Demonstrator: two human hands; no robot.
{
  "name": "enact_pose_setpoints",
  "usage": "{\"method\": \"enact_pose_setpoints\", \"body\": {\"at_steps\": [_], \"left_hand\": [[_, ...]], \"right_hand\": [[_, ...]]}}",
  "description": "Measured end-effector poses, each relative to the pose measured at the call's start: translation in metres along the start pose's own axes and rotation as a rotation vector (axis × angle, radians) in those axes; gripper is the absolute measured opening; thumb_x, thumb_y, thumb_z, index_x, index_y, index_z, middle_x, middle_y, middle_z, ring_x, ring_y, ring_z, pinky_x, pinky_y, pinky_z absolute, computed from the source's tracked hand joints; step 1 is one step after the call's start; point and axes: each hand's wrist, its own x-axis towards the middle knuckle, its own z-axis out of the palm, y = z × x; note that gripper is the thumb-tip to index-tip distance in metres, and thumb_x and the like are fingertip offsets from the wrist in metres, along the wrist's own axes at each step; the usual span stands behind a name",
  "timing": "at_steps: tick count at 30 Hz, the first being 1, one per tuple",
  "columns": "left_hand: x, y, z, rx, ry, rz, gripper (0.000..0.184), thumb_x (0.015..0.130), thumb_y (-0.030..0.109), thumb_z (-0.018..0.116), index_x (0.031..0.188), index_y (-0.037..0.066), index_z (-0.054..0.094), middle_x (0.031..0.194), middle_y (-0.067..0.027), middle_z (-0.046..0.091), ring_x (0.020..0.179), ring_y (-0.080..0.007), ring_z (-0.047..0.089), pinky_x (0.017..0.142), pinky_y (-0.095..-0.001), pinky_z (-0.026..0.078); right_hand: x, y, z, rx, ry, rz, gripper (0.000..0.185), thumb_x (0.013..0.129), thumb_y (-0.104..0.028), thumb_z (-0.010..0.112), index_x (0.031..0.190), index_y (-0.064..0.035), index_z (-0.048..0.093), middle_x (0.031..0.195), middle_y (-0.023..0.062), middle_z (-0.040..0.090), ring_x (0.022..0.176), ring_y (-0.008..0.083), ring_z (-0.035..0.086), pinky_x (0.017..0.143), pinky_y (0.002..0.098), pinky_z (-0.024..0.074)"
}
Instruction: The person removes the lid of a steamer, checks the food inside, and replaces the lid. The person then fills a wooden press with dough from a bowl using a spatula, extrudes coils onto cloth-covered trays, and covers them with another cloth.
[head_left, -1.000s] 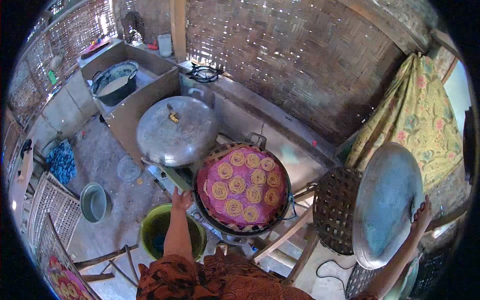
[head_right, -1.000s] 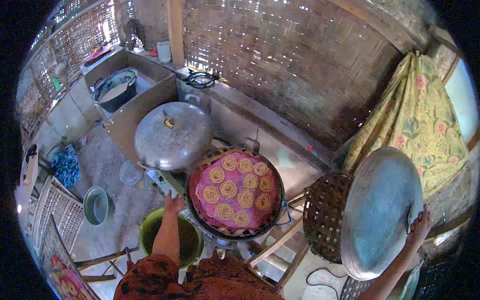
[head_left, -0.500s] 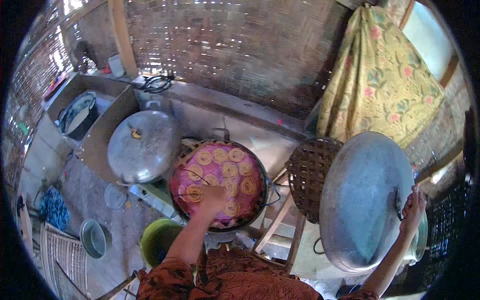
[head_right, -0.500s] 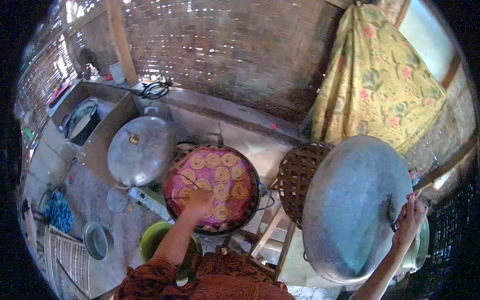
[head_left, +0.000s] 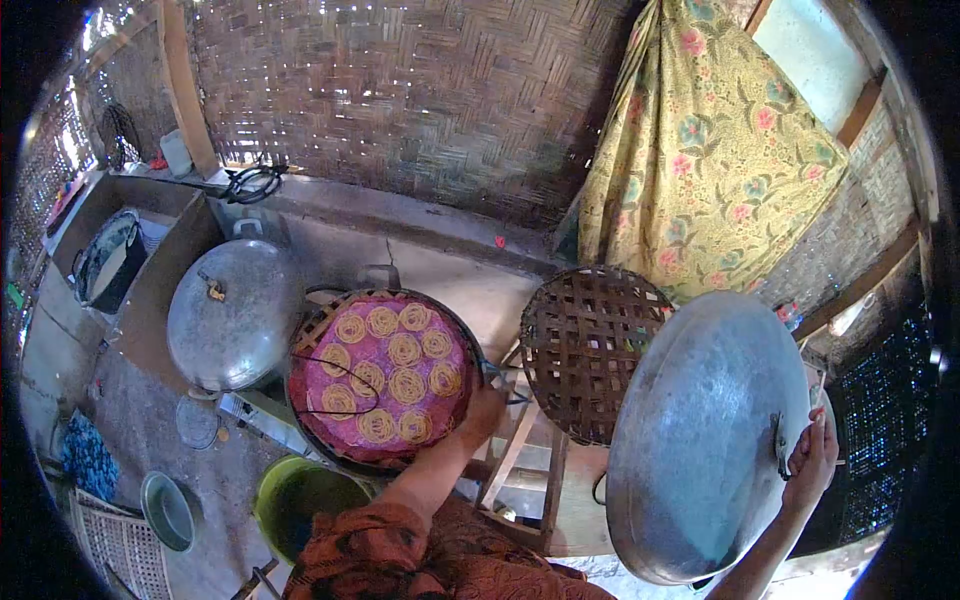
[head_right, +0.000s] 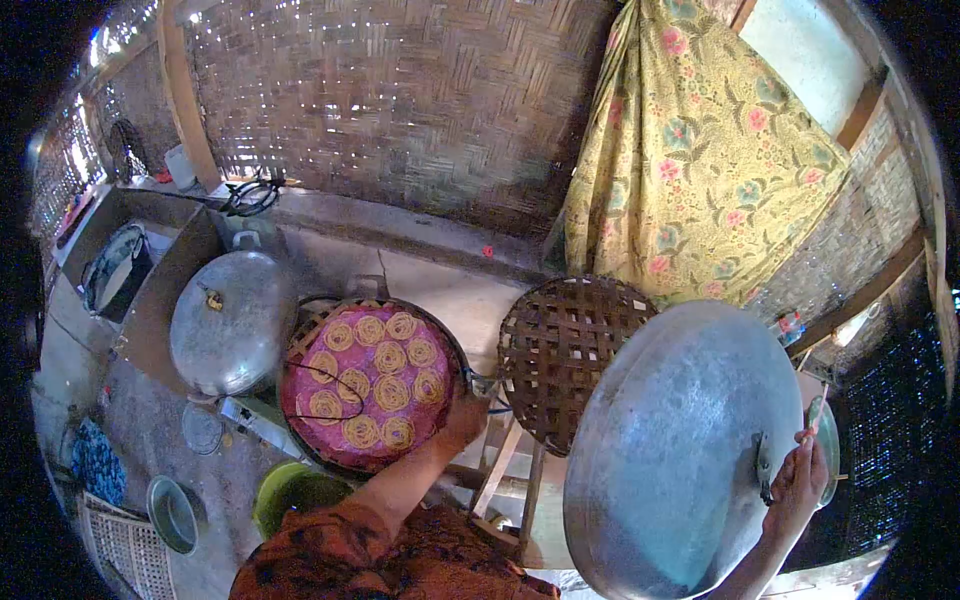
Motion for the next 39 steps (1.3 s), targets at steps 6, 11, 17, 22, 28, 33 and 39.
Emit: {"method": "enact_pose_setpoints", "body": {"at_steps": [6,11,17,22,28,33,39], "left_hand": [[-0.079,-0.101,-0.045,-0.421,0.73,-0.595,0.052,0.076,0.018,0.064,0.121,-0.002,0.049,0.096,-0.0235,0.061,0.089,-0.0394,0.059,0.082,-0.0477,0.043],[-0.127,-0.136,-0.054,-0.165,0.394,-0.736,0.069,0.072,0.035,0.072,0.124,-0.002,0.046,0.107,-0.0242,0.058,0.101,-0.0383,0.055,0.094,-0.0478,0.038],[-0.146,-0.165,-0.069,-0.219,0.573,-0.776,0.067,0.072,0.04,0.071,0.123,0.003,0.049,0.124,-0.0222,0.048,0.114,-0.0384,0.047,0.098,-0.0483,0.036],[-0.221,-0.197,-0.139,-0.878,1.222,-0.525,0.046,0.086,0.027,0.061,0.122,0.002,0.049,0.125,-0.0178,0.049,0.116,-0.0313,0.047,0.098,-0.0401,0.036],[-0.298,-0.191,-0.185,-0.483,1.187,-0.585,0.04,0.09,0.025,0.054,0.124,0.005,0.051,0.131,-0.0174,0.045,0.12,-0.0335,0.043,0.102,-0.0401,0.031],[-0.312,-0.21,-0.099,-0.275,0.948,-0.772,0.043,0.085,0.034,0.059,0.124,0.016,0.054,0.136,-0.0183,0.04,0.125,-0.0402,0.035,0.106,-0.0483,0.024],[-0.312,-0.217,-0.026,-0.549,0.846,-1.066,0.063,0.075,0.037,0.069,0.131,0.024,0.043,0.142,-0.016,0.03,0.131,-0.0412,0.024,0.107,-0.0509,0.02]], "right_hand": [[-0.008,0.0,0.007,0.033,0.028,-0.007,0.02,0.094,-0.027,0.051,0.1,-0.0079,0.055,0.057,-0.0089,0.032,0.041,-0.0025,0.023,0.034,0.0168,0.0141],[-0.015,-0.012,0.057,0.023,-0.096,-0.031,0.018,0.094,-0.025,0.053,0.099,-0.0074,0.056,0.058,-0.0088,0.034,0.042,-0.0017,0.025,0.035,0.0168,0.0153],[-0.023,-0.032,0.159,0.133,-0.343,-0.09,0.02,0.092,-0.024,0.056,0.102,-0.0065,0.059,0.06,-0.009,0.038,0.046,-0.0024,0.029,0.038,0.0155,0.019],[-0.05,-0.049,0.263,0.144,-0.562,-0.184,0.022,0.092,-0.025,0.056,0.1,-0.0049,0.061,0.062,-0.0084,0.043,0.051,-0.0002,0.033,0.042,0.0166,0.0237],[-0.112,-0.033,0.394,0.196,-0.799,-0.327,0.024,0.093,-0.025,0.054,0.093,-0.0027,0.063,0.062,-0.0066,0.043,0.055,0.0035,0.036,0.048,0.021,0.0276],[-0.157,0.018,0.471,0.152,-1.028,-0.112,0.023,0.093,-0.027,0.054,0.091,-0.0055,0.06,0.059,-0.0055,0.043,0.05,0.0044,0.036,0.045,0.0223,0.0291],[-0.185,0.125,0.541,0.161,-1.11,0.136,0.022,0.092,-0.031,0.054,0.083,-0.0107,0.055,0.055,-0.0048,0.041,0.043,0.0058,0.036,0.037,0.0226,0.0279]]}}
